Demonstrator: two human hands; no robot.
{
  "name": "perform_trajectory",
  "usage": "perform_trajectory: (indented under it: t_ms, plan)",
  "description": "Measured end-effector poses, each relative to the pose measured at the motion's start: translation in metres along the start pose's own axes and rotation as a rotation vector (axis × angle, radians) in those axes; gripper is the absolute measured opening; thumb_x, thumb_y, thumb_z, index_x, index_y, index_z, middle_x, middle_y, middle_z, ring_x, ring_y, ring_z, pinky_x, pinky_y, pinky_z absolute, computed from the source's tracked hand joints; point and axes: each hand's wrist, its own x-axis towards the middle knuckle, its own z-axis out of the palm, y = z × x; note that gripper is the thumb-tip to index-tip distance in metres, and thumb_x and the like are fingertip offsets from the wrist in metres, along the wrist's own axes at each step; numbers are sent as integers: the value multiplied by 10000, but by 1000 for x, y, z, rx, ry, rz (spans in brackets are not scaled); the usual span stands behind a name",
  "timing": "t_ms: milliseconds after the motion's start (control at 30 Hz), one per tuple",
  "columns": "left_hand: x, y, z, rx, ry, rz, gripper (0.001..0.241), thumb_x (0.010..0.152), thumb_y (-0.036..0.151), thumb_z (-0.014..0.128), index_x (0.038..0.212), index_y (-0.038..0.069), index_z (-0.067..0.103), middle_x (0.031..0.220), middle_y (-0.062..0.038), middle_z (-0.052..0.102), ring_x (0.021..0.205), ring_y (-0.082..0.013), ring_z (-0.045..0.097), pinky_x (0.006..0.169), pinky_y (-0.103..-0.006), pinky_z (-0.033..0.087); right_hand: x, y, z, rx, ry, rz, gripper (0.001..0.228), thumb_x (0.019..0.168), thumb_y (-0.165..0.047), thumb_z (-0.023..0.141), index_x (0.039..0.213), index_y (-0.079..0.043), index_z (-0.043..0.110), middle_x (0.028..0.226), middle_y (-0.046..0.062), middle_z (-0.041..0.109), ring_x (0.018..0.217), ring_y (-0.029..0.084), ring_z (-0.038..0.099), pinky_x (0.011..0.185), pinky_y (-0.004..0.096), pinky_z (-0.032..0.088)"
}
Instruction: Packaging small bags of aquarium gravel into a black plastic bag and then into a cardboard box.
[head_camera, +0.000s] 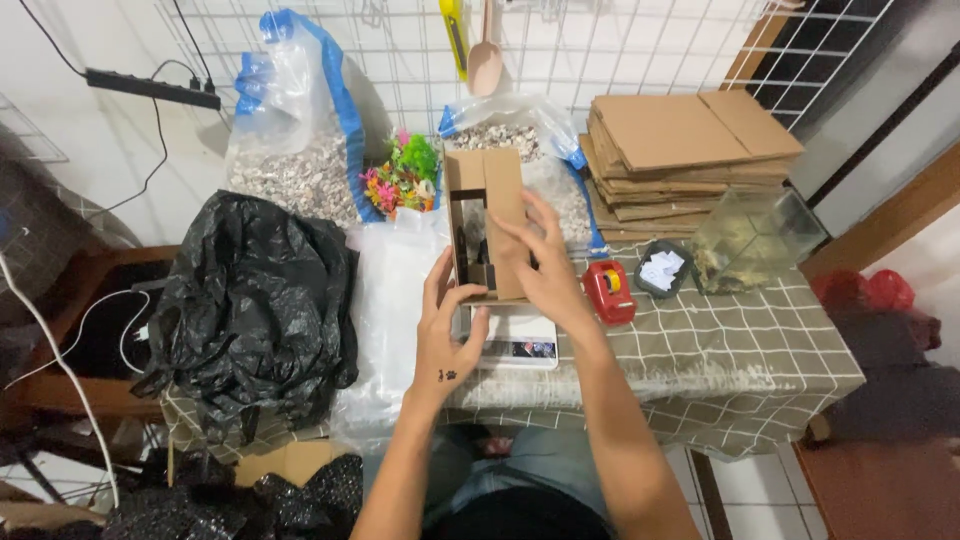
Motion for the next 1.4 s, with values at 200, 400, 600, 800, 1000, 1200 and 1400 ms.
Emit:
perform_trajectory:
  t_ms: [200, 400, 600, 800, 1000, 1200, 1400]
  plan:
    - [1, -6, 2, -13, 18, 55, 276, 990, 147, 582, 1264, 122, 561, 1595, -185, 288, 1485, -430, 304, 1161, -525, 391, -20, -15, -2, 306, -201, 74, 804, 816, 136, 398, 1570, -145, 391, 1701, 183, -164, 1531, 490, -80, 1215, 645, 65]
    - [-2, -13, 7, -38, 1, 6, 243, 1057, 200, 483, 1281, 132, 419, 1630, -239, 193, 1468, -483, 283, 1148, -595, 376, -38, 41, 14, 87, -143, -22, 1003, 790, -790, 562, 1572, -184, 396, 1696, 213, -26, 1525, 483, 38, 1220, 625, 88]
    - [-7, -26, 13, 69, 87, 69, 209, 1028, 145, 549, 1183, 145, 408, 1605, -200, 316, 1401, -442, 432, 1101, -558, 455, -48, 29, 35, 83, 68, 23, 784, 911, -705, 522, 1528, -224, 479, 1695, 186, 103, 1529, 452, 143, 1230, 595, 152]
    - [-5, -27, 19, 153, 188, 85, 164, 1036, 167, 543, 1157, 158, 432, 1551, -193, 422, 1222, -442, 608, 993, -565, 546, -46, 27, 52, -1, 288, 14, 511, 985, -485, 603, 1432, -237, 608, 1645, 175, 274, 1485, 428, 329, 1182, 552, 328]
    - [-7, -26, 27, 196, 228, 65, 204, 1043, 109, 494, 1223, 192, 449, 1543, -154, 451, 1141, -372, 683, 925, -512, 601, -45, 39, 62, 47, 426, 136, 517, 928, -268, 761, 1385, -138, 558, 1531, 164, 399, 1395, 403, 458, 1126, 539, 417]
    - [-10, -30, 21, 139, 180, 131, 619, 962, 309, 595, 1514, 182, 345, 1580, -150, 399, 1316, -417, 543, 1061, -596, 472, -45, 33, 67, 243, 388, 214, 787, 942, -235, 714, 1567, -76, 262, 1558, 295, 365, 1453, 469, 333, 1159, 598, 299]
    - [11, -45, 11, -110, 98, -175, 883, 975, 693, 142, 1554, 64, 364, 1393, -230, 407, 1327, -463, 402, 1153, -646, 246, -53, 36, 64, 291, 354, 175, 706, 983, -204, 628, 1596, -80, 300, 1535, 239, 452, 1443, 367, 399, 1187, 537, 292]
